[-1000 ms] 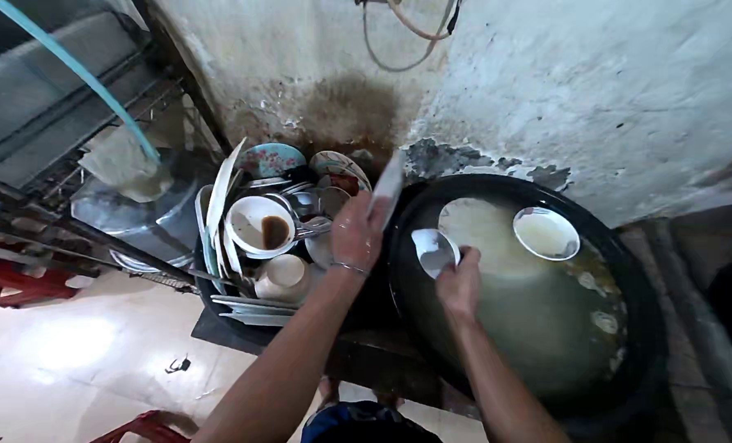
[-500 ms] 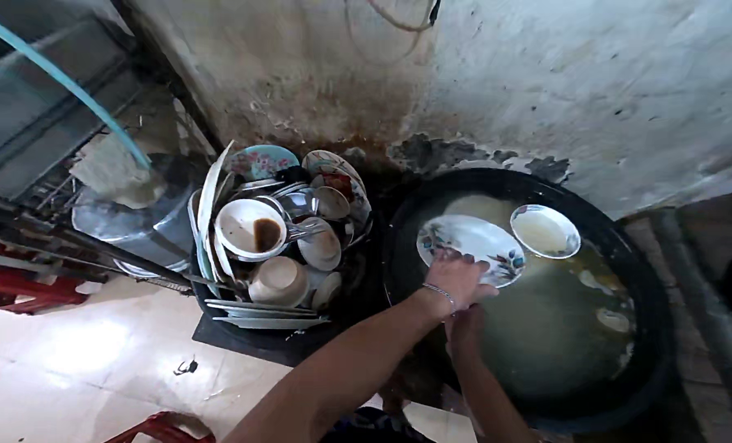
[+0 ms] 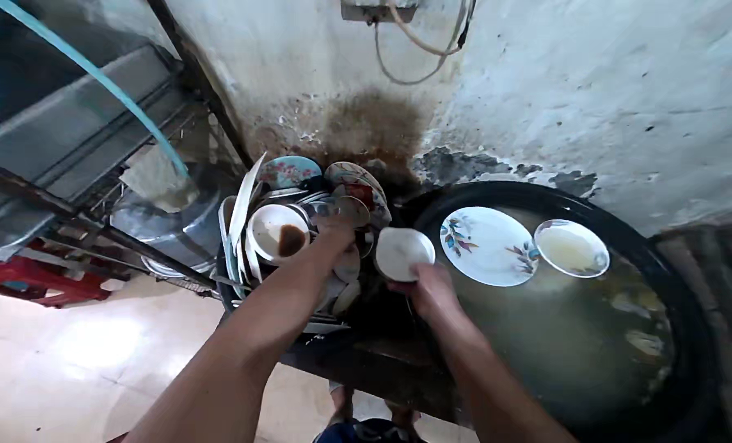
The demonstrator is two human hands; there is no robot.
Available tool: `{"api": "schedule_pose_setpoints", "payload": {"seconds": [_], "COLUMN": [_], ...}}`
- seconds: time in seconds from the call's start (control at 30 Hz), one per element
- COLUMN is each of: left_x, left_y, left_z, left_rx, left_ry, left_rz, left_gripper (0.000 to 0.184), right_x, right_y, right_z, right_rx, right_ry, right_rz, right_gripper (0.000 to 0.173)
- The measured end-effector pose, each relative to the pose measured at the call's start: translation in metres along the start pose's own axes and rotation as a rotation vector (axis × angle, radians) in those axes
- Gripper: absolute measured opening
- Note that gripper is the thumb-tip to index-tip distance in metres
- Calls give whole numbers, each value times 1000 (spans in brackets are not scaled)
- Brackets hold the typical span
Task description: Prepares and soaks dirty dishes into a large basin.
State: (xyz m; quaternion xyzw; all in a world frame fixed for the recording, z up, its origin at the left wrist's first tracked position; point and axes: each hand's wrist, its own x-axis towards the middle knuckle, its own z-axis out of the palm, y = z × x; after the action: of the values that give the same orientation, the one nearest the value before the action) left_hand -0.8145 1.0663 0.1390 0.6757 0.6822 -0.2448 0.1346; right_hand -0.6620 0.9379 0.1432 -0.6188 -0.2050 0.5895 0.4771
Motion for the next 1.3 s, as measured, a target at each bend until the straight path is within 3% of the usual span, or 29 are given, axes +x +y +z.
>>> {"api": "schedule_pose_setpoints", "payload": {"seconds": [0.03, 0.13, 0.17, 0.27, 0.37, 0.53, 0.67, 0.8, 0.9, 1.0, 1.07, 1.13, 1.3], "left_x": [-8, -27, -33, -40, -39, -36, -26, -19, -21, -17, -11, -9, -26], "left_y": [0, -5, -6, -3, 0, 1, 12, 26, 28, 23, 20, 20, 28], "left_z": [0, -6, -10, -24, -33, -26, -5, 8, 3, 7, 14, 18, 22], "left_rx": [-65, -264, -302, -330, -338, -486, -546, -582, -591, -658, -681, -641, -458], "left_ry": [6, 50, 93, 151, 152, 150, 256, 227, 2, -140, -70, 11, 19], "left_rz": [21, 66, 65, 84, 198, 251, 225, 216, 282, 283, 267, 275, 248], "left_gripper": [51, 72, 71, 49, 37, 34, 49, 61, 45, 43, 52, 52, 45], "right_x": [1, 5, 6, 2, 2, 12, 22, 21, 26, 35, 32, 27, 11], "right_y": [-10, -40, -50, -77, -86, -43, 17, 49, 65, 78, 71, 53, 0], "right_z": [15, 53, 63, 84, 86, 7, -62, -88, -95, -100, -88, -68, 0], "right_rx": [-68, -379, -518, -847, -940, -896, -886, -926, -824, -439, -110, 50, -127], "right_ry": [-6, 18, 50, 112, 157, 345, 531, 625, 653, 577, 443, 350, 233], "right_rz": [-52, -221, -294, -505, -612, -518, -318, -184, -90, -65, -47, -58, -163], "right_gripper": [42, 46, 47, 45, 44, 45, 44, 47, 48, 47, 43, 36, 45]}}
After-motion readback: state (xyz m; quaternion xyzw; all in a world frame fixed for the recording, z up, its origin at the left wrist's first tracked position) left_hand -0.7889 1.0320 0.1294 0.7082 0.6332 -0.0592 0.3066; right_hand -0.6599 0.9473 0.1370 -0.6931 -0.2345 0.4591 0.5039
